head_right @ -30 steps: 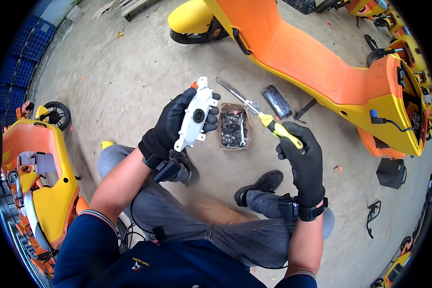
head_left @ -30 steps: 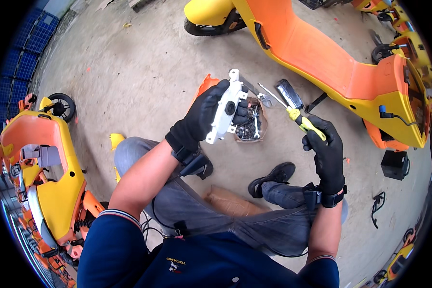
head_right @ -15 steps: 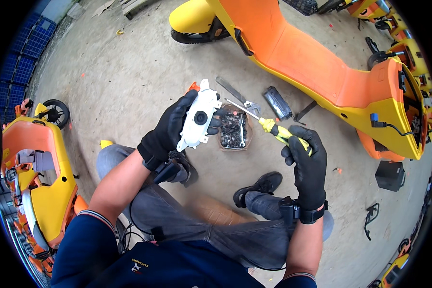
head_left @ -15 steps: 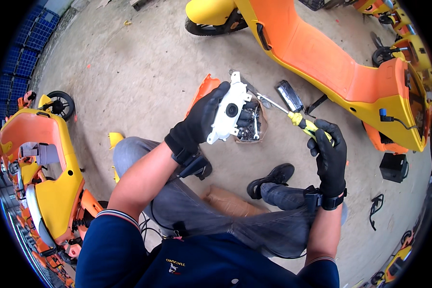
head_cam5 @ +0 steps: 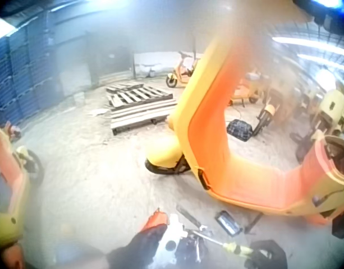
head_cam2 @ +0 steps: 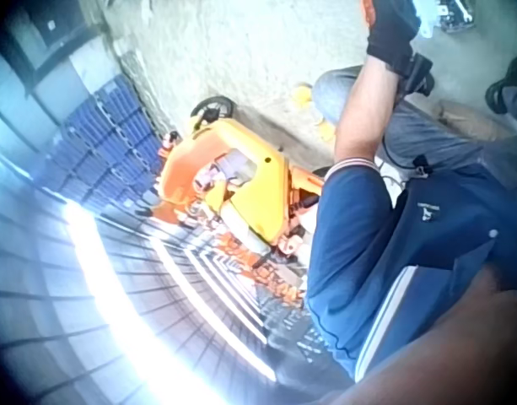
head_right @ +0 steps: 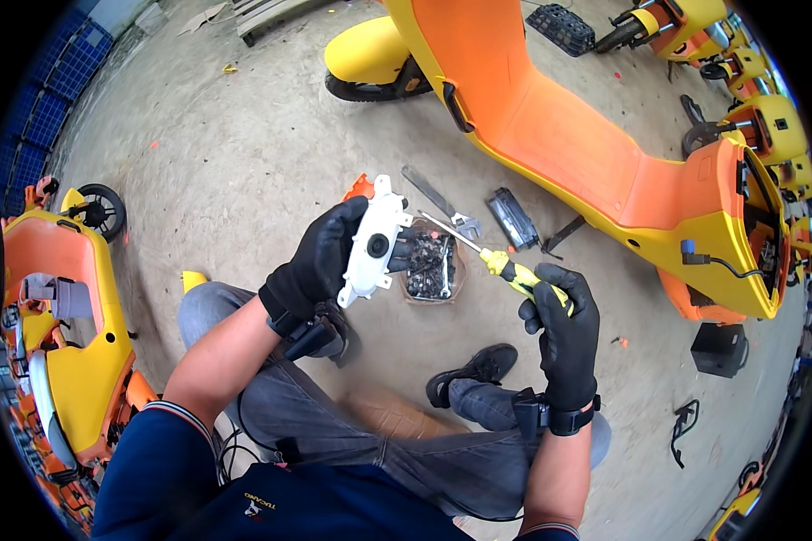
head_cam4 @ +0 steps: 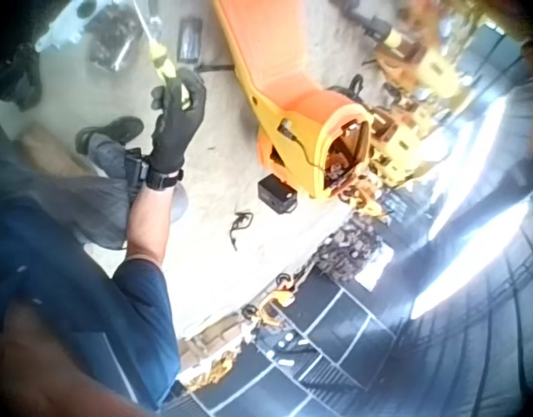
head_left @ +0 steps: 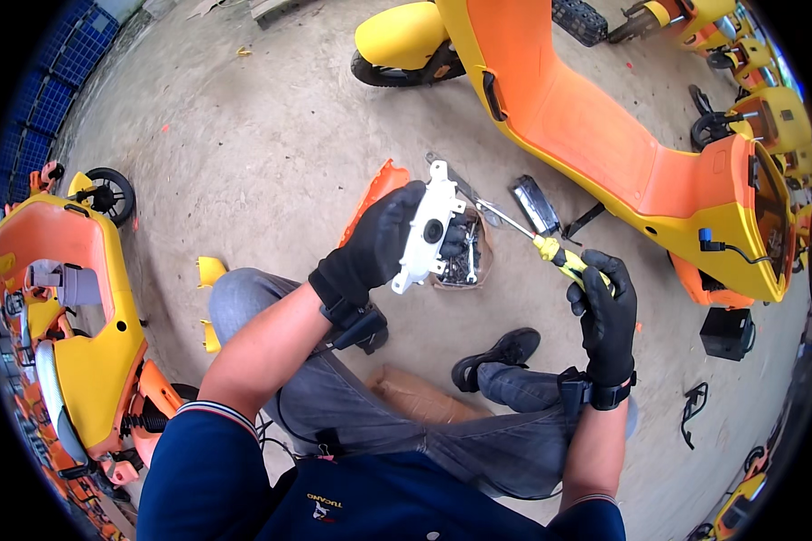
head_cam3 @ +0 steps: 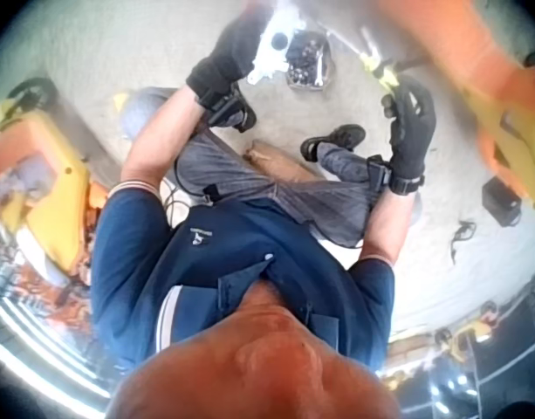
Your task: The person sits on the floor in a workshop and uses a screwdriver to remove screws from a small metal bracket. They manipulate the bracket and a black plastic cover, repeatedly unscrewing and inspecting the components.
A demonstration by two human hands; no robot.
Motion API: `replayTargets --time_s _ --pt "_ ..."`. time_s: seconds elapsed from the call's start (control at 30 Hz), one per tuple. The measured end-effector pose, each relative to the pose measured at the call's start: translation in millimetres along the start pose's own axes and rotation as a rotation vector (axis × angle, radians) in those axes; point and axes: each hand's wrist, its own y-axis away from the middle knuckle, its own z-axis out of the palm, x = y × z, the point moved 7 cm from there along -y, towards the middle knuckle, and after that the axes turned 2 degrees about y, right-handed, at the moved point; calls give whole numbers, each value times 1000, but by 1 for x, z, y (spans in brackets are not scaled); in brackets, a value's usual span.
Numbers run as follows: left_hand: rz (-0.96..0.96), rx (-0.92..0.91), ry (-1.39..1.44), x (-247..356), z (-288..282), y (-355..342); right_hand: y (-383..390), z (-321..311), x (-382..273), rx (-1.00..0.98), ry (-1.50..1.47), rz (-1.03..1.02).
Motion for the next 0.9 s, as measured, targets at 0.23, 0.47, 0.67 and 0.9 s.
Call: replayTargets --time_s 0.23,0.47,0.67,0.9 --pt "-150 12 288 -1 13 4 -1 -1 2 6 -38 6" --pt "-191 -16 59 2 11 2 0 -2 3 -3 -87 0" --pt "-85 20 51 2 7 1 0 0 0 1 -103 -19" --pt "-93 112 6 -8 -13 -1 0 -2 1 3 -90 -11"
